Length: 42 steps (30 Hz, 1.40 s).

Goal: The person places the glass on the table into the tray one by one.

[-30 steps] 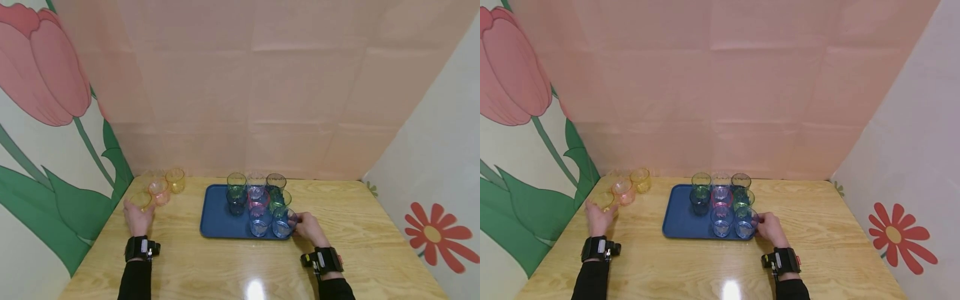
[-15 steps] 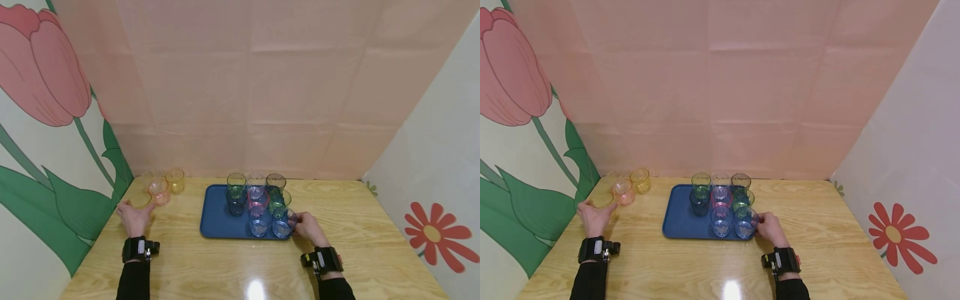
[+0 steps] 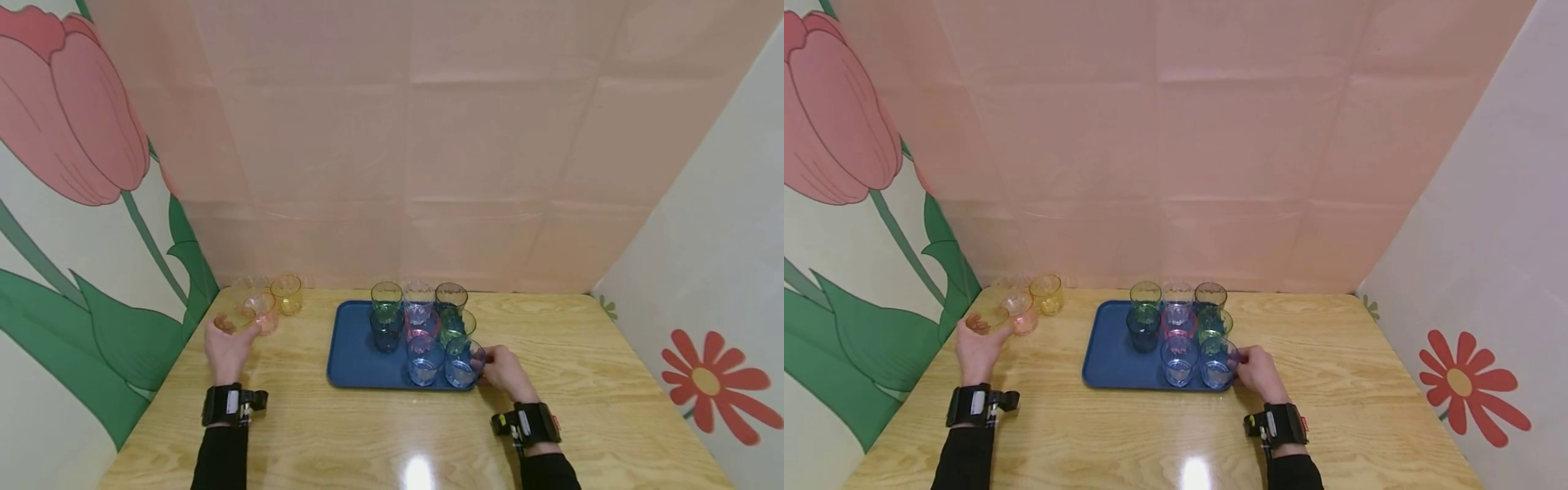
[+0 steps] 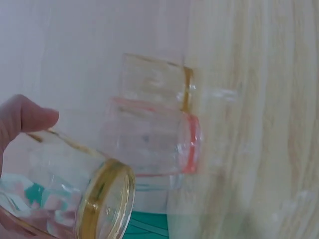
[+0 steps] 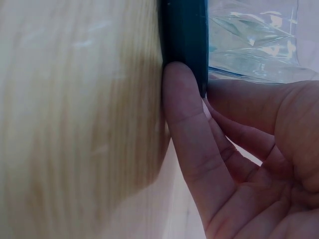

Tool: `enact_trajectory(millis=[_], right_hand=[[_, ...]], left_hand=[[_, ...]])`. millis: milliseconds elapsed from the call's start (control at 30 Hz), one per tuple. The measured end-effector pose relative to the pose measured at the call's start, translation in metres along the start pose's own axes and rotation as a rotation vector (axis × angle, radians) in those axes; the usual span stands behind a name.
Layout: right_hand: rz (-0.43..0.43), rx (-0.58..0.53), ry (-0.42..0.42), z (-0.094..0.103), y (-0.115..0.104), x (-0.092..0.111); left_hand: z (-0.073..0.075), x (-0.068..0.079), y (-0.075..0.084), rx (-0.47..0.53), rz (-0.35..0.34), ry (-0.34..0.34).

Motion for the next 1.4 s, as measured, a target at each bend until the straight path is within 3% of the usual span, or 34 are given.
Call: enact_trajectory(millis=[167,367,500,667,900,1233,1400], right_hand=[[-0.007,0.016,-0.007,0.0,0.0,-0.001],[-0.025,0.013,-0.007,0.001,0.0,-0.002],[-0.022,0.003,-0.018,0.001,-0.001,-0.001],[-0.025,0.008,-0.019,0.003,-0.001,0.001],[-0.025,0.007,-0.017,0.002,-0.002,0.001],[-0.021,0.018,-0.013,0.002,-0.002,0.0],[-0.022,0.021,-0.016,0.002,-0.002,-0.001]], left_hand=[[-0.003,0.001,0.004,-0.003,-0.025,-0.003],[-0.01,0.005,0.007,0.114,-0.038,-0.012],[-0.021,0.009,0.011,0.156,-0.084,-0.033],[-0.036,0.017,0.017,0.238,-0.133,-0.11],[-0.053,0.03,0.026,0.195,-0.171,-0.189],[-0.071,0.044,0.032,0.281,-0.193,-0.355],[-0.078,0.049,0.035,0.263,-0.216,-0.414]])
Point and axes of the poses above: each hand's wrist, its own x-axis away from the middle knuckle, its own z-axis out of the back of the hand, y = z × x, the point moved 1 cm from there along -x, towards the middle knuckle, and after that the axes turned 6 degrees about -z, right-handed, at the moved point
